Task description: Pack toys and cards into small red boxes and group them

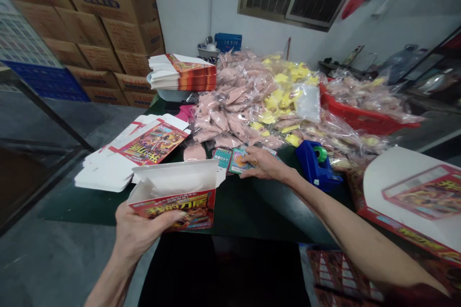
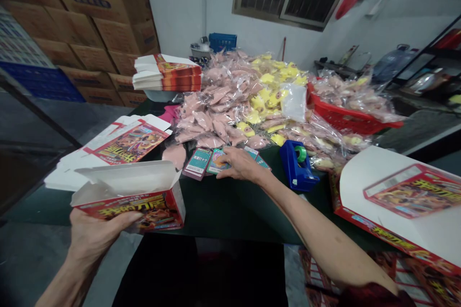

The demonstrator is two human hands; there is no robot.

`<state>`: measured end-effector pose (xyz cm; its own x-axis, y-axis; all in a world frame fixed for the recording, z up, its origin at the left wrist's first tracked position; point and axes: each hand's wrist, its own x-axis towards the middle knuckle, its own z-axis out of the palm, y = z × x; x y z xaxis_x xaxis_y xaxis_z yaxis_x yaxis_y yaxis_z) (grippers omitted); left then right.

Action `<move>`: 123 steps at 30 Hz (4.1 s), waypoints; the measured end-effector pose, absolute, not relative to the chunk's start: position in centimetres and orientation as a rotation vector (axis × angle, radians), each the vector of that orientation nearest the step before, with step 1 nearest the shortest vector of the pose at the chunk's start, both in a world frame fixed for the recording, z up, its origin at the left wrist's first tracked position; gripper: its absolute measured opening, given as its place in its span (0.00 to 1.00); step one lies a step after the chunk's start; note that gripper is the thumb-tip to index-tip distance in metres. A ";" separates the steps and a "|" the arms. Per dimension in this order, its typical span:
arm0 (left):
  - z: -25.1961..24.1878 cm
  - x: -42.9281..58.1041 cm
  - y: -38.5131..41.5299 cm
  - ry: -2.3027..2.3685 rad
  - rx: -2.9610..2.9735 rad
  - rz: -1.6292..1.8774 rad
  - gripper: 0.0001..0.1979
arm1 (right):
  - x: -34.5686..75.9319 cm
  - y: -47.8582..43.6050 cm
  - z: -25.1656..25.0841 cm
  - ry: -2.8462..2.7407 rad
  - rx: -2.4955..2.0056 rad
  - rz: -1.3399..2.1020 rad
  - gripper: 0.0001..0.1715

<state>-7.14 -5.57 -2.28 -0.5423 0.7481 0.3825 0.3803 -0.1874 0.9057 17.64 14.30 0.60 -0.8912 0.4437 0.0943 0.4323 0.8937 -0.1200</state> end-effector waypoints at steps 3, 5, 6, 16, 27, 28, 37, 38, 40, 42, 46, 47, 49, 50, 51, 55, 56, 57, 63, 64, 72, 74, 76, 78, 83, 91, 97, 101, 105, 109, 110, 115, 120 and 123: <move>-2.2 -7.2 -5.5 1.773 1.315 1.775 0.13 | 17.9 14.2 0.8 -2.949 -0.629 0.167 0.13; -2.0 -7.2 -5.5 1.774 1.330 1.750 0.13 | 17.9 13.9 0.8 -2.942 -0.601 0.162 0.11; -1.9 -7.2 -5.5 1.771 1.341 1.738 0.12 | 17.8 13.7 0.7 -2.924 -0.606 0.148 0.13; -1.4 -6.1 -5.9 1.779 1.281 1.764 0.12 | 19.3 10.9 2.6 -2.237 -0.918 -0.100 0.11; -0.5 -2.8 -5.4 1.550 1.529 1.552 0.13 | 17.7 0.5 9.1 -2.065 -0.551 0.242 0.20; -0.5 -2.7 -5.4 1.537 1.530 1.550 0.13 | 17.2 0.6 8.7 -2.120 -0.516 0.123 0.22; 0.6 -2.4 -5.3 1.362 1.517 1.507 0.17 | 16.2 -0.7 8.8 -2.465 -0.421 -0.306 0.14; 0.6 -2.3 -5.2 1.358 1.521 1.507 0.16 | 15.8 -1.0 8.8 -2.480 -0.453 -0.338 0.15; 0.6 -2.2 -4.9 1.335 1.515 1.532 0.13 | 14.8 -1.5 8.1 -2.458 -0.539 -0.422 0.16; 0.2 -2.2 -4.7 1.317 1.476 1.575 0.10 | 13.7 -1.7 6.5 -2.421 -0.612 -0.489 0.16; -0.8 -2.0 -4.5 1.368 1.414 1.627 0.09 | 12.5 -1.4 3.7 -2.403 -0.638 -0.436 0.22; -1.0 -2.0 -4.5 1.382 1.412 1.657 0.13 | 12.5 -1.4 3.5 -2.405 -0.626 -0.394 0.22; -1.5 -1.8 -4.6 1.404 1.395 1.778 0.24 | 12.8 -1.4 3.7 -2.326 -0.569 -0.318 0.20; -1.7 -1.8 -4.6 1.424 1.387 1.854 0.31 | 13.2 -1.4 4.0 -2.236 -0.543 -0.287 0.19; -2.0 -1.7 -4.6 1.458 1.386 1.935 0.36 | 13.6 -1.4 4.1 -2.120 -0.538 -0.254 0.20; -3.0 -1.7 -4.1 1.645 1.505 2.206 0.39 | 15.1 -0.9 3.0 -1.660 -0.771 0.004 0.26; -3.2 -1.8 -3.8 1.643 1.590 2.223 0.36 | 15.1 -0.6 2.2 -1.616 -0.829 0.123 0.26; -3.3 -1.8 -3.5 1.613 1.684 2.217 0.33 | 15.0 -0.2 1.3 -1.599 -0.859 0.246 0.25; -1.3 -2.7 -3.1 1.265 1.954 2.106 0.15 | 13.5 1.3 -2.2 -1.612 -0.727 0.477 0.22; -0.8 -2.8 -3.3 1.264 1.965 2.072 0.12 | 13.5 1.4 -2.3 -1.622 -0.717 0.470 0.24; 0.1 -2.7 -3.7 1.415 1.745 2.096 0.10 | 14.3 1.4 -2.3 -1.777 -0.606 0.419 0.29; 0.0 -2.8 -3.6 1.368 1.704 2.099 0.10 | 14.6 1.5 -2.2 -1.809 -0.540 0.380 0.28; 0.1 -2.9 -3.6 1.315 1.697 2.080 0.09 | 14.9 1.5 -2.0 -1.826 -0.490 0.346 0.27; 0.3 -2.8 -3.7 1.270 1.674 2.058 0.08 | 15.1 1.4 -1.5 -1.817 -0.488 0.330 0.23; 0.9 -2.1 -3.5 1.014 1.248 2.041 0.15 | 14.5 0.5 0.0 -1.690 -0.571 0.504 0.13; 1.6 -3.1 -3.1 0.808 1.234 1.862 0.02 | 15.2 0.3 0.9 -1.750 -0.547 0.784 0.16; 1.6 -3.4 -3.5 0.646 1.295 1.824 0.07 | 15.7 -0.3 0.9 -1.768 -0.555 0.649 0.17; 2.3 -3.6 -4.0 0.833 1.391 1.783 0.10 | 16.3 -0.8 1.7 -1.832 -0.614 0.729 0.15; 2.6 -3.6 -4.1 1.105 1.577 1.742 0.03 | 15.8 -1.0 2.5 -1.766 -0.707 0.635 0.09; 2.0 -2.9 -3.8 1.104 1.586 1.907 0.04 | 14.7 -1.2 3.1 -1.770 -0.831 0.465 0.06; 2.0 -2.7 -3.7 1.092 1.547 1.937 0.04 | 14.6 -1.2 3.3 -1.774 -0.844 0.415 0.06; 3.0 -3.5 -3.5 1.054 1.442 1.762 0.03 | 14.4 -1.4 4.2 -1.859 -0.834 0.361 0.07; 3.0 -5.0 -2.7 0.938 1.555 1.683 0.03 | 14.6 -1.6 3.6 -1.876 -0.772 0.226 0.13; 1.8 -5.0 -2.4 0.815 1.541 1.740 0.05 | 14.6 -1.9 3.3 -1.901 -0.756 0.127 0.15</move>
<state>-5.05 -2.36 1.78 -0.0822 0.8118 0.5781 -0.0751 -0.5835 0.8086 14.60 -1.87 3.28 -0.2618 0.5548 0.7898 0.4446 0.7956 -0.4115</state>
